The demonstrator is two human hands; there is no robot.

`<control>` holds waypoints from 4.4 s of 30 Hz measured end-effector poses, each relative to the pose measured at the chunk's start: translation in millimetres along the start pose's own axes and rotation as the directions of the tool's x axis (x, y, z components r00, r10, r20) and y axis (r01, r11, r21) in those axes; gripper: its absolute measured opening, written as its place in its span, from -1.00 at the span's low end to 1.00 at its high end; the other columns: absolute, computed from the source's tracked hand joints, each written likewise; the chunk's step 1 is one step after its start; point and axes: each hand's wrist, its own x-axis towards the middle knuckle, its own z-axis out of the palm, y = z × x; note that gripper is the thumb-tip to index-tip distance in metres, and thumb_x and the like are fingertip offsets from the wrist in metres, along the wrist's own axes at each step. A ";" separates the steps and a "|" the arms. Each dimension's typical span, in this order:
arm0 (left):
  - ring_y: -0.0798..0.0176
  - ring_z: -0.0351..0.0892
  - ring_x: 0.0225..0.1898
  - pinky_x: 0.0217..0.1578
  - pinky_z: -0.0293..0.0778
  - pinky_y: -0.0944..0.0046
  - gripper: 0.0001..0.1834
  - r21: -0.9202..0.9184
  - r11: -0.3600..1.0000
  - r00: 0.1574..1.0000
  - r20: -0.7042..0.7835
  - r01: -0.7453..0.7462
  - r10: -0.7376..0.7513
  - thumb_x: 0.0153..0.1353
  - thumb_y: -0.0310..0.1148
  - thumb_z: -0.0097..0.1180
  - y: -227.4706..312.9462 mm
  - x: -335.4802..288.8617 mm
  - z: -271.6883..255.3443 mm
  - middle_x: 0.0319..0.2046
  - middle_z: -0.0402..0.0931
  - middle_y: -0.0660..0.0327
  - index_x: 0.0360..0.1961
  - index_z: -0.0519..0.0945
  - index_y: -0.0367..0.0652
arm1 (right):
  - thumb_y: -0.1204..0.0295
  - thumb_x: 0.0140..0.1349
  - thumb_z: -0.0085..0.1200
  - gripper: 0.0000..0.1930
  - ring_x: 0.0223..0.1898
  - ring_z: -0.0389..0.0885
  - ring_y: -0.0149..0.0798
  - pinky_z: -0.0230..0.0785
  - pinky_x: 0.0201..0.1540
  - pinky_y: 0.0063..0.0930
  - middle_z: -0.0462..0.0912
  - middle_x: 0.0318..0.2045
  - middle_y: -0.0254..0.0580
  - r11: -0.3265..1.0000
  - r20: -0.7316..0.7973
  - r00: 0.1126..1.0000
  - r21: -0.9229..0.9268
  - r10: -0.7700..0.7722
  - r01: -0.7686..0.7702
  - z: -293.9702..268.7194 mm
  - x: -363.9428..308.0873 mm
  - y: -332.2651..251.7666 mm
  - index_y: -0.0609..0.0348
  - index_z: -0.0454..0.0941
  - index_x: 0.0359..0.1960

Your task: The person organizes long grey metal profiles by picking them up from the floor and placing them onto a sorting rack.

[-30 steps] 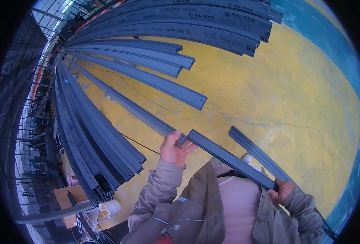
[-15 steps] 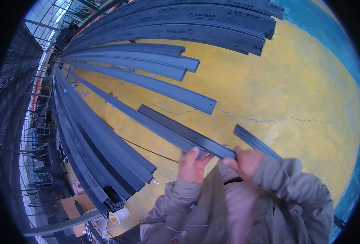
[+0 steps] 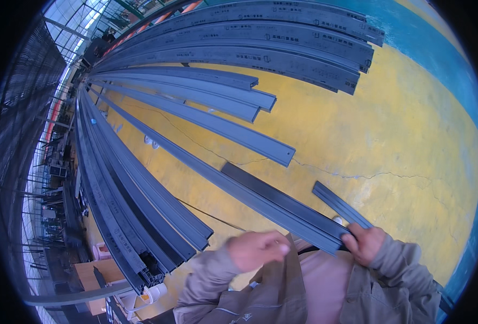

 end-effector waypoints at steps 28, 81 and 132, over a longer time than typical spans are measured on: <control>-0.20 0.46 -0.52 -0.42 0.36 -0.09 -0.35 0.959 0.265 0.898 -0.204 0.103 0.389 0.36 0.05 -0.26 30.3 131.1 -114.9 -0.69 0.44 -0.04 -0.72 0.52 -0.16 | 0.26 0.16 0.08 -0.73 -0.63 0.50 0.05 0.36 -0.56 -0.23 0.51 -0.67 -0.10 0.964 -0.224 0.951 -0.110 0.213 -0.242 -18.3 -97.0 40.6 0.13 0.40 -0.59; -0.17 0.57 -0.43 -0.35 0.46 -0.07 -0.32 0.980 0.197 0.963 -0.093 0.043 0.252 0.41 0.02 -0.37 47.5 134.8 -85.9 -0.61 0.54 -0.06 -0.63 0.59 -0.20 | 0.25 0.18 0.08 -0.75 -0.64 0.52 0.02 0.39 -0.53 -0.20 0.53 -0.68 -0.10 0.972 -0.257 0.949 -0.096 0.184 -0.215 -6.9 -72.0 25.4 0.12 0.48 -0.55; 0.02 0.59 -0.13 -0.04 0.53 0.02 -0.62 -0.270 -0.127 0.278 -0.960 -0.954 -0.046 0.18 -0.31 0.09 -82.0 100.2 -28.6 -0.15 0.57 0.05 -0.02 0.47 -0.28 | 0.35 0.08 0.14 -0.78 -0.47 0.63 0.07 0.46 -0.38 -0.15 0.60 -0.55 0.00 0.948 0.164 0.935 -0.101 0.314 -0.301 -13.7 -216.9 118.9 0.09 0.43 -0.26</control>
